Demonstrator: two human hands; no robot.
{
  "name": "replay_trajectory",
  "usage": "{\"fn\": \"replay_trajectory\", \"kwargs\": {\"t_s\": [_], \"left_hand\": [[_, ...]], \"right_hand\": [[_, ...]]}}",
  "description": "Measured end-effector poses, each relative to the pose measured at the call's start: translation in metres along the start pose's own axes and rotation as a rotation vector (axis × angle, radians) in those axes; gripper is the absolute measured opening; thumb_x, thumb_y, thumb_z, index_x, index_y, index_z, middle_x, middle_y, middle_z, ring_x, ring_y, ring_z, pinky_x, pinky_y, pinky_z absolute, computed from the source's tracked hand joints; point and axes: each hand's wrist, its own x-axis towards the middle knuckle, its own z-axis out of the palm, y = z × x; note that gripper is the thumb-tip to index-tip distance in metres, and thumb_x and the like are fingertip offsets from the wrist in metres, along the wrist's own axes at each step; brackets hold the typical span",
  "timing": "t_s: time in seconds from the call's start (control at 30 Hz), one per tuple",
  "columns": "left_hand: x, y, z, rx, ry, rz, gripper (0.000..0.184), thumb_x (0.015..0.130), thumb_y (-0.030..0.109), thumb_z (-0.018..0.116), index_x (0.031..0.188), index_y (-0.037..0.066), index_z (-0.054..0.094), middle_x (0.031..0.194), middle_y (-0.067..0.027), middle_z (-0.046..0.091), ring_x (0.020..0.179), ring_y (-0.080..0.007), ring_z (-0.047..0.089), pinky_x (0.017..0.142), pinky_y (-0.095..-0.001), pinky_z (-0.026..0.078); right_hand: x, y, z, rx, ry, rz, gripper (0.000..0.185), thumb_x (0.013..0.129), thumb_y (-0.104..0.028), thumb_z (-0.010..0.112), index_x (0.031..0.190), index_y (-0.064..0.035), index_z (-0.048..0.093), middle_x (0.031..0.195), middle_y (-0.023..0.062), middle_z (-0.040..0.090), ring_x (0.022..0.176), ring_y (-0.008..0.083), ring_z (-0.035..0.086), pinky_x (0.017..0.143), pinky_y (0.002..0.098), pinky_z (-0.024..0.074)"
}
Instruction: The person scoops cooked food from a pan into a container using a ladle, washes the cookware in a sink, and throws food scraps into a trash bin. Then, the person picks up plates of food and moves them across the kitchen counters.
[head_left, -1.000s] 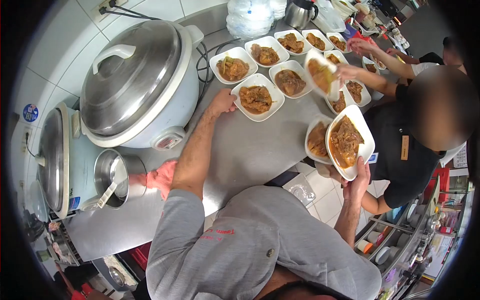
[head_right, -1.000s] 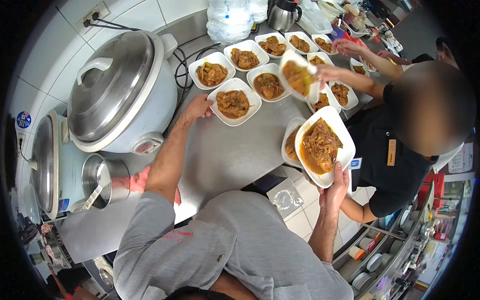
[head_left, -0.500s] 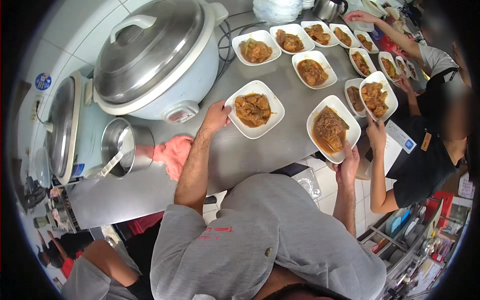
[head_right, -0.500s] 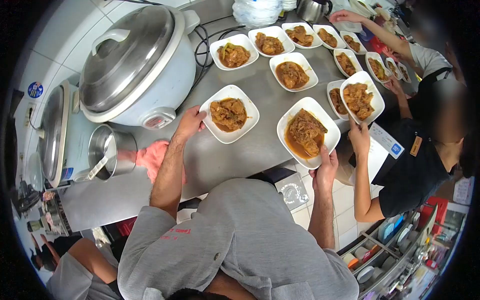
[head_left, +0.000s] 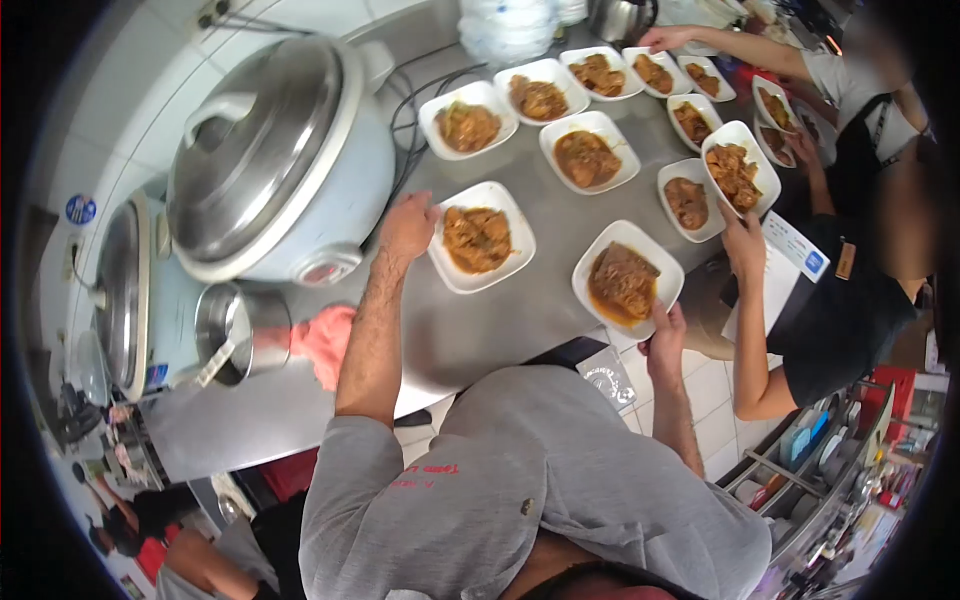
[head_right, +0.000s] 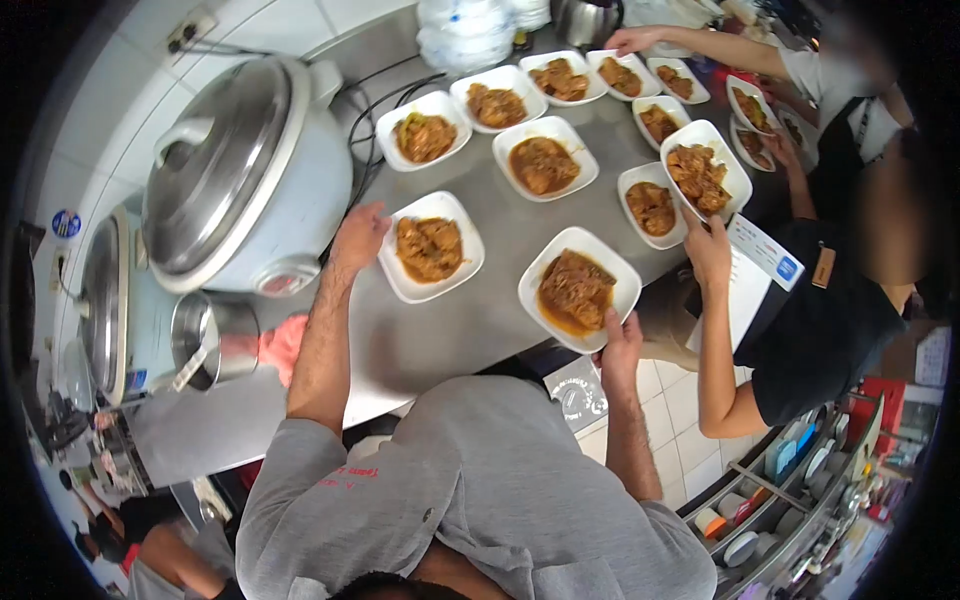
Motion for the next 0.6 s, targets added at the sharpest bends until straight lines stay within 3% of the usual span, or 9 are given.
{"fn": "replay_trajectory", "kwargs": {"t_s": [0.03,0.07,0.13,0.27,0.33,0.37,0.47,0.6], "left_hand": [[0.022,0.025,-0.011,-0.121,0.012,-0.090,0.025,0.082,0.020,0.052,0.094,-0.002,0.058,0.078,-0.0160,0.062,0.079,-0.0359,0.059,0.069,-0.0390,0.047],[0.043,0.047,-0.014,-0.129,0.019,-0.073,0.025,0.082,0.020,0.052,0.094,-0.002,0.058,0.078,-0.0160,0.062,0.079,-0.0359,0.059,0.069,-0.0390,0.047],[0.086,0.084,-0.005,-0.442,-0.023,-0.138,0.025,0.081,0.020,0.053,0.094,-0.001,0.058,0.076,-0.0141,0.062,0.073,-0.0327,0.060,0.066,-0.0369,0.047],[0.169,0.138,0.047,-1.004,-0.580,-0.322,0.021,0.083,0.019,0.053,0.087,-0.001,0.057,0.077,-0.0088,0.061,0.057,-0.0186,0.056,0.049,-0.0265,0.044],[0.194,0.166,0.086,-1.341,-0.626,-0.531,0.024,0.084,0.021,0.055,0.098,0.002,0.052,0.085,-0.0098,0.059,0.060,-0.0123,0.052,0.047,-0.0212,0.041],[0.207,0.178,0.105,-1.346,-0.625,-0.522,0.024,0.084,0.021,0.055,0.098,0.002,0.052,0.085,-0.0098,0.059,0.060,-0.0123,0.052,0.047,-0.0212,0.041],[0.240,0.209,0.147,-1.732,-0.459,-0.925,0.028,0.084,0.015,0.054,0.106,0.001,0.043,0.089,-0.0162,0.055,0.065,-0.0182,0.054,0.045,-0.0229,0.044],[0.263,0.230,0.190,-1.925,-0.166,-1.151,0.026,0.085,0.010,0.047,0.110,0.003,0.043,0.088,-0.0158,0.054,0.063,-0.0217,0.057,0.043,-0.0228,0.046]], "right_hand": [[0.002,0.002,-0.004,0.003,-0.005,0.005,0.021,0.090,-0.027,0.048,0.098,-0.0071,0.050,0.060,-0.0015,0.050,0.037,0.0037,0.038,0.030,0.0186,0.0275],[0.004,0.003,-0.007,0.006,-0.015,0.008,0.021,0.090,-0.027,0.048,0.098,-0.0073,0.050,0.061,-0.0017,0.050,0.037,0.0036,0.039,0.030,0.0183,0.0277],[0.006,0.005,-0.011,-0.027,-0.011,0.018,0.023,0.090,-0.029,0.048,0.100,-0.0074,0.049,0.060,-0.0012,0.051,0.039,0.0031,0.040,0.031,0.0184,0.0282],[0.005,0.008,-0.021,-0.003,-0.058,0.031,0.029,0.088,-0.032,0.049,0.105,-0.0083,0.047,0.060,-0.0004,0.052,0.039,0.0036,0.041,0.031,0.0189,0.0283],[0.002,0.006,-0.020,0.002,-0.023,0.059,0.033,0.087,-0.035,0.051,0.106,-0.0082,0.046,0.060,0.0009,0.053,0.039,0.0043,0.042,0.031,0.0190,0.0289],[0.003,0.011,-0.024,0.015,-0.024,0.058,0.033,0.087,-0.034,0.051,0.107,-0.0076,0.046,0.061,0.0014,0.054,0.039,0.0046,0.043,0.031,0.0188,0.0293],[-0.001,0.007,-0.023,0.002,-0.012,0.047,0.035,0.088,-0.032,0.050,0.111,-0.0059,0.045,0.063,0.0030,0.055,0.040,0.0050,0.044,0.032,0.0185,0.0305],[-0.004,-0.001,-0.025,0.064,-0.011,0.066,0.032,0.089,-0.027,0.049,0.114,-0.0066,0.047,0.063,0.0003,0.053,0.038,0.0035,0.039,0.032,0.0188,0.0251]]}}
